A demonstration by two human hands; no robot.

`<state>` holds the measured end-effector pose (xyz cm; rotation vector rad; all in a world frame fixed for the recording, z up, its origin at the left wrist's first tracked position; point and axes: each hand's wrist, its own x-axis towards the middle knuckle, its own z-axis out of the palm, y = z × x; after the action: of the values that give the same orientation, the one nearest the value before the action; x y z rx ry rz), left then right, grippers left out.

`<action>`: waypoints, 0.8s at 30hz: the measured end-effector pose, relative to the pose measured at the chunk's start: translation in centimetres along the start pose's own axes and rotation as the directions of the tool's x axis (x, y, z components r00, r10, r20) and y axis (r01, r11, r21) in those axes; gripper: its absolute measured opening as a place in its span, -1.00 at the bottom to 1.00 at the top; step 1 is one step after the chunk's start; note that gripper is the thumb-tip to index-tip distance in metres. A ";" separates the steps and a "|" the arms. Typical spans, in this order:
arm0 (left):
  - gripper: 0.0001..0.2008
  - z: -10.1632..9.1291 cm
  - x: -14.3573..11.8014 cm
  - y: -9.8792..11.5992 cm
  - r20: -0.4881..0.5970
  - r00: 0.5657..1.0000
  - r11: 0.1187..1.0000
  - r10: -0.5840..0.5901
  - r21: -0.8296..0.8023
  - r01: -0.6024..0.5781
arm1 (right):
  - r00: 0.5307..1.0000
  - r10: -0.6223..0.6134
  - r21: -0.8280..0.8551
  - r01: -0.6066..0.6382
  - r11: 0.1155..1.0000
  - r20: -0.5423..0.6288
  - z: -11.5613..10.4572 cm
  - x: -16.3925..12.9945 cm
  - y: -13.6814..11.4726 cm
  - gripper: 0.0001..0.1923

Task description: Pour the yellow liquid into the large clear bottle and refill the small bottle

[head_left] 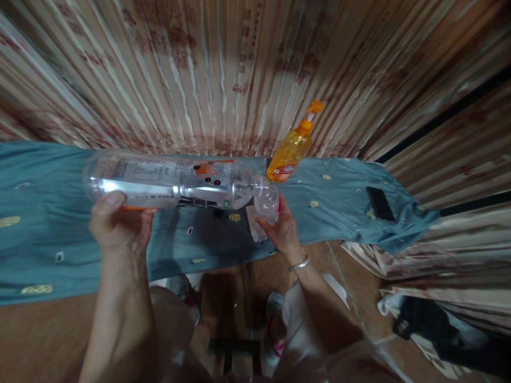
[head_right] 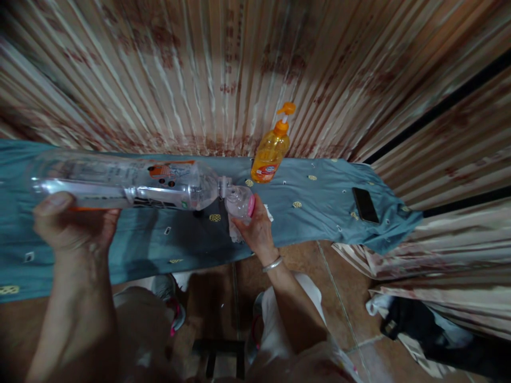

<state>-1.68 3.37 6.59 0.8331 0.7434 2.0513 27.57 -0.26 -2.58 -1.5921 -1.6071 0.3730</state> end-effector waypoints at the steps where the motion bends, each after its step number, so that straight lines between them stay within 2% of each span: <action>1: -0.30 0.1 0.0 0.0 -0.011 1.000 1.000 -0.011 0.003 0.011 | 1.000 -0.004 -0.004 0.004 1.000 -0.004 0.0 0.0 0.1 -0.14; 5: -0.36 0.4 -0.1 0.3 -0.043 0.998 0.999 -0.036 -0.001 0.036 | 1.000 -0.007 -0.009 0.007 1.000 0.001 0.1 0.0 0.2 -0.15; 13: -0.40 0.3 -0.1 0.3 -0.033 0.998 0.998 -0.054 -0.027 0.053 | 0.999 0.037 -0.008 -0.036 0.999 0.020 -0.1 0.0 -0.2 -0.16; 17: -0.35 0.3 -0.2 0.2 -0.053 0.997 0.998 -0.060 0.002 0.060 | 0.999 0.034 0.000 -0.034 0.999 -0.002 0.0 0.0 -0.3 -0.14; 24: -0.29 0.1 0.0 0.2 -0.024 0.999 0.999 -0.047 0.000 0.047 | 1.000 0.023 -0.012 -0.023 1.000 0.000 0.0 0.0 0.0 -0.17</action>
<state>-1.71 3.24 6.80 0.7849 0.7697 2.0224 27.58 -0.29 -2.63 -1.6207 -1.5948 0.3766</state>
